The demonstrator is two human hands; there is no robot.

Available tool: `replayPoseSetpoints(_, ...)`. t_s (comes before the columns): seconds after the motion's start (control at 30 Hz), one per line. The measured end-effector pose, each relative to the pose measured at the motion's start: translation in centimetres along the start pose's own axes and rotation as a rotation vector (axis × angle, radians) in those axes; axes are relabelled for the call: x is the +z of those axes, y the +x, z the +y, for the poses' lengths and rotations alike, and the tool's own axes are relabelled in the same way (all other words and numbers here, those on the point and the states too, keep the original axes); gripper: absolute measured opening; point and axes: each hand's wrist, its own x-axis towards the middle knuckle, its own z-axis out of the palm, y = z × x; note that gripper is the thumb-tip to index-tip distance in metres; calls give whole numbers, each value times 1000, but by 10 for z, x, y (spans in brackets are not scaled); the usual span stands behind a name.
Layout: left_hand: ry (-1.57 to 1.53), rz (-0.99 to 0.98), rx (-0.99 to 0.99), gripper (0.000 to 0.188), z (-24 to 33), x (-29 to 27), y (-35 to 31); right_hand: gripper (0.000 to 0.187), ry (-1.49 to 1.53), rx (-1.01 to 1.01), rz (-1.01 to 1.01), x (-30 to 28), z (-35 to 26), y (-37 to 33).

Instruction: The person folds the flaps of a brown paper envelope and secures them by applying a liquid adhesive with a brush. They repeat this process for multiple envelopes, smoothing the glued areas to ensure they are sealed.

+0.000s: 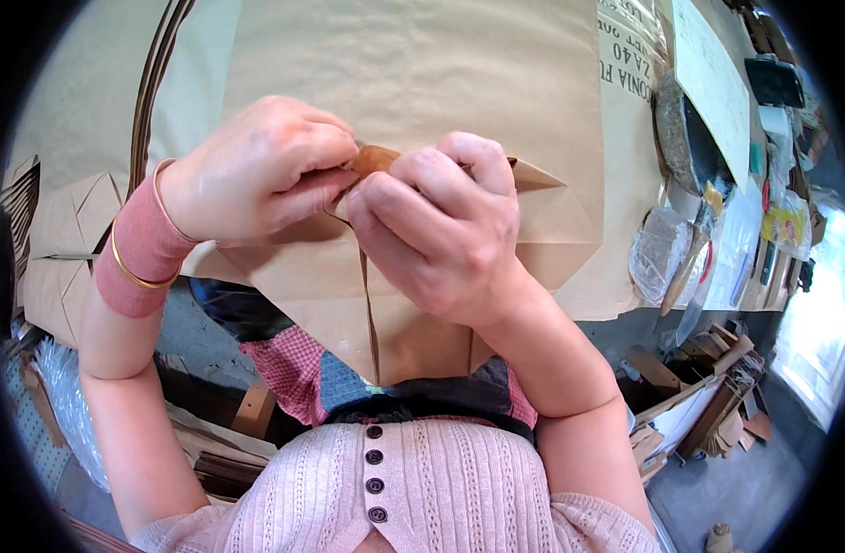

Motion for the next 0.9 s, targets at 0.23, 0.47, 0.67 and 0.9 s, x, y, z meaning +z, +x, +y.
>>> replayPoseSetpoints(0.23, -76, 29, 7, 11, -7, 4, -4, 18, -32, 51, -47, 0, -5, -3)
replayPoseSetpoints(0.47, -62, 54, -15, 9, -6, 7, -6, 21, -55, 39, -47, 1, -6, -8)
replayPoseSetpoints(0.67, -161, 83, -54, 10, -9, 11, -10, 23, -108, -3, -36, 3, -7, -8)
replayPoseSetpoints(0.9, -171, -24, -88, 10, -3, -6, -4, 16, -62, 23, -1, 1, -4, -4)
